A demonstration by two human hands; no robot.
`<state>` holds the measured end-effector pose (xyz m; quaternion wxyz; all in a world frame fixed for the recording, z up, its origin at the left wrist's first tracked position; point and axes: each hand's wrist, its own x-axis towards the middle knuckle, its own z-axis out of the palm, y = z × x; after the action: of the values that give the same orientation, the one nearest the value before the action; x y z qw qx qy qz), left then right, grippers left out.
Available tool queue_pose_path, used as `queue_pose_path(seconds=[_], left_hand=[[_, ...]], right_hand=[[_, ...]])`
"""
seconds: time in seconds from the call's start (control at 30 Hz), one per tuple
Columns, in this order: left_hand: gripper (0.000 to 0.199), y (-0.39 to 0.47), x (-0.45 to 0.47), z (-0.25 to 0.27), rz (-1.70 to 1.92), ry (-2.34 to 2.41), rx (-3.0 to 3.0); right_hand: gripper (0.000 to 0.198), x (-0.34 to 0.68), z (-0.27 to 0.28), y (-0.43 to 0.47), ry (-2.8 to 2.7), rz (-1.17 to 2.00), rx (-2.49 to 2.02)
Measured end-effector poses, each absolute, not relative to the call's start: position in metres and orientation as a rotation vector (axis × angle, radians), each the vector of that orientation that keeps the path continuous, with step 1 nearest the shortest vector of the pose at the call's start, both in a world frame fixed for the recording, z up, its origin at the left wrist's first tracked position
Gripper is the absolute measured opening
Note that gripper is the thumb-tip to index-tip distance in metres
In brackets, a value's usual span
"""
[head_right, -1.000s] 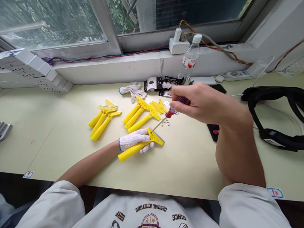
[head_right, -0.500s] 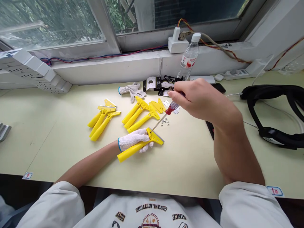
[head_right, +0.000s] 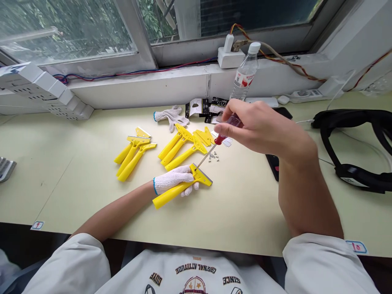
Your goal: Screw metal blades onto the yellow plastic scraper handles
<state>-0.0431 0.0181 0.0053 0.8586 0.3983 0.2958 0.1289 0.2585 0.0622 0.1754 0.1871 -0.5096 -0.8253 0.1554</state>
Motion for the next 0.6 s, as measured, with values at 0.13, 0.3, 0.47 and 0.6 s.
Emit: queue_pose_path(seconds=[0.13, 0.3, 0.47, 0.6], left_hand=[[0.037, 0.018, -0.043, 0.006, 0.269, 0.620, 0.840], [0.036, 0.018, -0.043, 0.008, 0.256, 0.625, 0.855], [0.036, 0.018, -0.043, 0.008, 0.266, 0.629, 0.856], [0.036, 0.017, -0.042, 0.007, 0.261, 0.622, 0.865]], right_hand=[[0.034, 0.259, 0.178, 0.062, -2.356, 0.408, -1.396], [0.040, 0.269, 0.180, 0.062, -2.416, 0.668, -1.120], [0.044, 0.261, 0.174, 0.063, -2.339, 0.338, -1.408], [0.028, 0.262, 0.176, 0.065, -2.394, 0.369, -1.307]])
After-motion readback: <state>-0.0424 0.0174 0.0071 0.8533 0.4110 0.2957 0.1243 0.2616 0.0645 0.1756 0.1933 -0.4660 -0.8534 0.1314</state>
